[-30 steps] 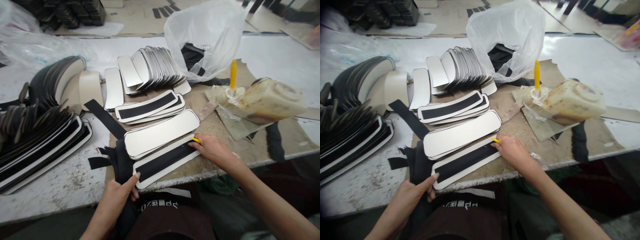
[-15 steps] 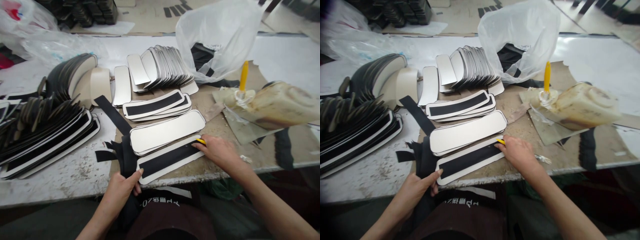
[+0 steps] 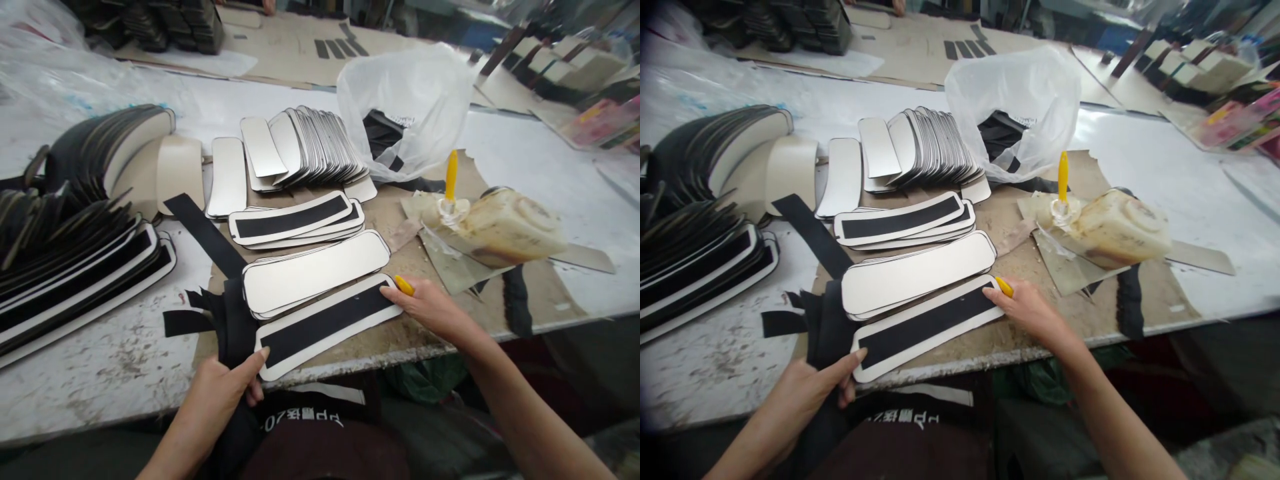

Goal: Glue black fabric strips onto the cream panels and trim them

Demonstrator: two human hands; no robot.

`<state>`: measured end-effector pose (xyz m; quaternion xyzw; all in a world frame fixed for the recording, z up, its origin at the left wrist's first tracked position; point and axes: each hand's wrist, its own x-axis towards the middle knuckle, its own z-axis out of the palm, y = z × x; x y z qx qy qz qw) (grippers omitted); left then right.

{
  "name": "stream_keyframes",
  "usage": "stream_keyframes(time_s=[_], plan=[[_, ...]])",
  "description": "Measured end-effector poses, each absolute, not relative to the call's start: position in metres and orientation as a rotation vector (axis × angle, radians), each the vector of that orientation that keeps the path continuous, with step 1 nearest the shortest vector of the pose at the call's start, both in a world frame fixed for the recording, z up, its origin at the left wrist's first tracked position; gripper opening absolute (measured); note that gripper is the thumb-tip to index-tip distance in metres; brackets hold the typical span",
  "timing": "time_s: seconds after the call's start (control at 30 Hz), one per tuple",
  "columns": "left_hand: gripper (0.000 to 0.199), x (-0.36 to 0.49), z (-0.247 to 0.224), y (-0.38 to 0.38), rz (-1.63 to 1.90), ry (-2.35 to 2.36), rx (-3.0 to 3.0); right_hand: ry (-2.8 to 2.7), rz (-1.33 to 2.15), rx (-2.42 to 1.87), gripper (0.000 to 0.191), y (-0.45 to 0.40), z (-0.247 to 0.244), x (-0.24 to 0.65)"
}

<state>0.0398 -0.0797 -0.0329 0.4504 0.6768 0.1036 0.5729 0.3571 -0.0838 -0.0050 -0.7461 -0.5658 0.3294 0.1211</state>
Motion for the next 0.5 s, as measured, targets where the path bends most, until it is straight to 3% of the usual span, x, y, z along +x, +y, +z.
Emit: stream_keyframes(time_s=[0.5], plan=[[0.037, 0.021, -0.026, -0.095, 0.597, 1.435, 0.826, -1.399, 1.015, -2.296, 0.040, -0.122, 0.015, 0.341]])
